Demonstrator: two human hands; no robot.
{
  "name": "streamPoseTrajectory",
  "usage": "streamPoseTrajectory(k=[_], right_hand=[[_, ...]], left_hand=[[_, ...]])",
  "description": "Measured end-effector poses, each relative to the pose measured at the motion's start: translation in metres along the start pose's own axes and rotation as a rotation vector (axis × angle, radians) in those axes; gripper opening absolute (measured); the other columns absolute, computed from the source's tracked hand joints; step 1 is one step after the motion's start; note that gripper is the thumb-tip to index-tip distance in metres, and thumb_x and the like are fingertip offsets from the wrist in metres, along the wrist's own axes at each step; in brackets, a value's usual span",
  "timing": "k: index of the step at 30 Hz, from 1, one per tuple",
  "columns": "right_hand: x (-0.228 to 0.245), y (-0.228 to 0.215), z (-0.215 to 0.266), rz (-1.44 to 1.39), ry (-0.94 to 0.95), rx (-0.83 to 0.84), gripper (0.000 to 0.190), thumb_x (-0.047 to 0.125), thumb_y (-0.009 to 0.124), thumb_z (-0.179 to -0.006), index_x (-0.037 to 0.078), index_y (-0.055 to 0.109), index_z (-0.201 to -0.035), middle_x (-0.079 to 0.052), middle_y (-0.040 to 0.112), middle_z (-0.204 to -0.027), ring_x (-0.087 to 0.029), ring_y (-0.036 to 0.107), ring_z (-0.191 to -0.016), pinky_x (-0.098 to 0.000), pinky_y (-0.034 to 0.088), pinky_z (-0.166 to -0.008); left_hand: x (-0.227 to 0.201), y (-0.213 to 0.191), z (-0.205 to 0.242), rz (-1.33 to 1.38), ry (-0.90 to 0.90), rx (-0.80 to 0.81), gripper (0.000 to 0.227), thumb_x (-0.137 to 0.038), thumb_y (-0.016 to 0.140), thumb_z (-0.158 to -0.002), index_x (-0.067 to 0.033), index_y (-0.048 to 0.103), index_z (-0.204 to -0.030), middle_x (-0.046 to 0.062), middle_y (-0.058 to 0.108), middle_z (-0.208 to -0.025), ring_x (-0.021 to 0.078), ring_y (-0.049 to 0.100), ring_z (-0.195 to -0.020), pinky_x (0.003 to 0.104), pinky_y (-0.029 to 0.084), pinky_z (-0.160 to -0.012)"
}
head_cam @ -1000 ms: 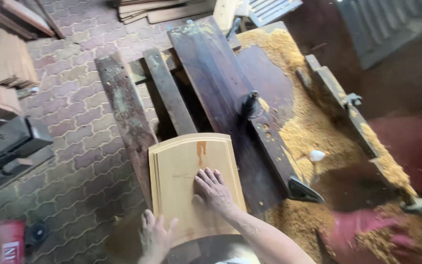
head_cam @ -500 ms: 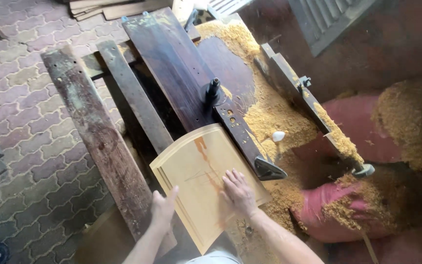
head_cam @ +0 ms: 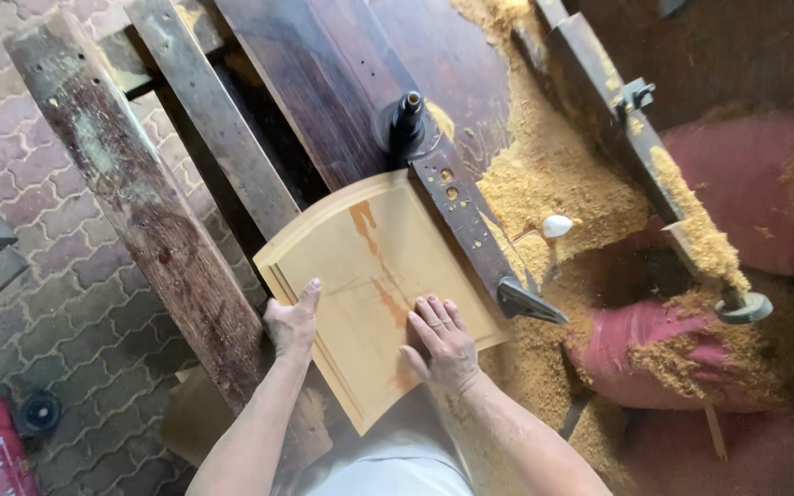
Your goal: Processing curved wooden panels using a shaper machine and applying adhesive in a workshop.
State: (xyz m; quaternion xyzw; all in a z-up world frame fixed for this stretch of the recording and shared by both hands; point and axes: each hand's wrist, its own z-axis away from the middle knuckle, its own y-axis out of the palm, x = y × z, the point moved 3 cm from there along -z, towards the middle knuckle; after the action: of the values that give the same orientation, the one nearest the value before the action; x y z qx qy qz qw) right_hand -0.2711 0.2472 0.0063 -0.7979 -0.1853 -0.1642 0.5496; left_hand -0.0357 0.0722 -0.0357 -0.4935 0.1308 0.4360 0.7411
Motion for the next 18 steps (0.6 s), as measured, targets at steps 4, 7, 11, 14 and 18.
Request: streamPoseTrajectory(k=[4, 7, 11, 14, 18], right_hand=[[-0.004, 0.007, -0.014, -0.021, 0.017, -0.002, 0.058, 0.035, 0.076, -0.088, 0.002, 0.063, -0.133, -0.022, 0.059, -0.144, -0.039, 0.052, -0.140, -0.0526, 0.033, -0.122], [-0.004, 0.007, -0.028, -0.053, -0.005, 0.014, 0.057, 0.034, 0.077, -0.087, 0.001, 0.064, -0.131, -0.022, 0.060, -0.143, -0.039, 0.052, -0.140, -0.0522, 0.033, -0.121], [-0.007, 0.011, -0.041, -0.072, -0.029, 0.029, 0.048, 0.030, 0.078, -0.087, 0.003, 0.067, -0.126, -0.020, 0.062, -0.141, -0.037, 0.053, -0.139, -0.0516, 0.034, -0.121], [-0.008, 0.013, -0.053, -0.075, -0.036, 0.014, 0.045, 0.028, 0.078, -0.089, 0.003, 0.068, -0.125, -0.020, 0.062, -0.140, -0.037, 0.054, -0.139, -0.0513, 0.035, -0.121], [-0.011, 0.021, -0.066, -0.068, -0.039, 0.010, 0.043, 0.027, 0.078, -0.090, 0.003, 0.068, -0.124, -0.019, 0.063, -0.139, -0.036, 0.055, -0.139, -0.0506, 0.037, -0.121]], left_hand=[[-0.006, 0.002, -0.012, 0.103, 0.024, -0.035, 0.091, -0.061, 0.089, -0.071, 0.0167, 0.057, -0.106, 0.031, 0.063, -0.110, 0.0373, 0.061, -0.108, 0.045, 0.049, -0.099], [-0.017, -0.004, -0.020, 0.167, 0.058, -0.075, 0.095, -0.061, 0.090, -0.069, 0.0162, 0.053, -0.110, 0.030, 0.064, -0.110, 0.0346, 0.062, -0.107, 0.044, 0.051, -0.097], [-0.025, -0.006, -0.031, 0.209, 0.061, -0.069, 0.093, -0.059, 0.091, -0.069, 0.0166, 0.055, -0.109, 0.029, 0.062, -0.113, 0.0343, 0.060, -0.108, 0.045, 0.051, -0.097], [-0.034, -0.009, -0.037, 0.178, 0.021, -0.055, 0.093, -0.060, 0.091, -0.069, 0.0156, 0.055, -0.111, 0.028, 0.062, -0.113, 0.0342, 0.059, -0.109, 0.045, 0.051, -0.096], [-0.031, -0.009, -0.058, 0.151, 0.082, -0.076, 0.102, -0.061, 0.095, -0.074, 0.0165, 0.047, -0.118, 0.028, 0.056, -0.117, 0.0325, 0.056, -0.113, 0.044, 0.048, -0.097]])
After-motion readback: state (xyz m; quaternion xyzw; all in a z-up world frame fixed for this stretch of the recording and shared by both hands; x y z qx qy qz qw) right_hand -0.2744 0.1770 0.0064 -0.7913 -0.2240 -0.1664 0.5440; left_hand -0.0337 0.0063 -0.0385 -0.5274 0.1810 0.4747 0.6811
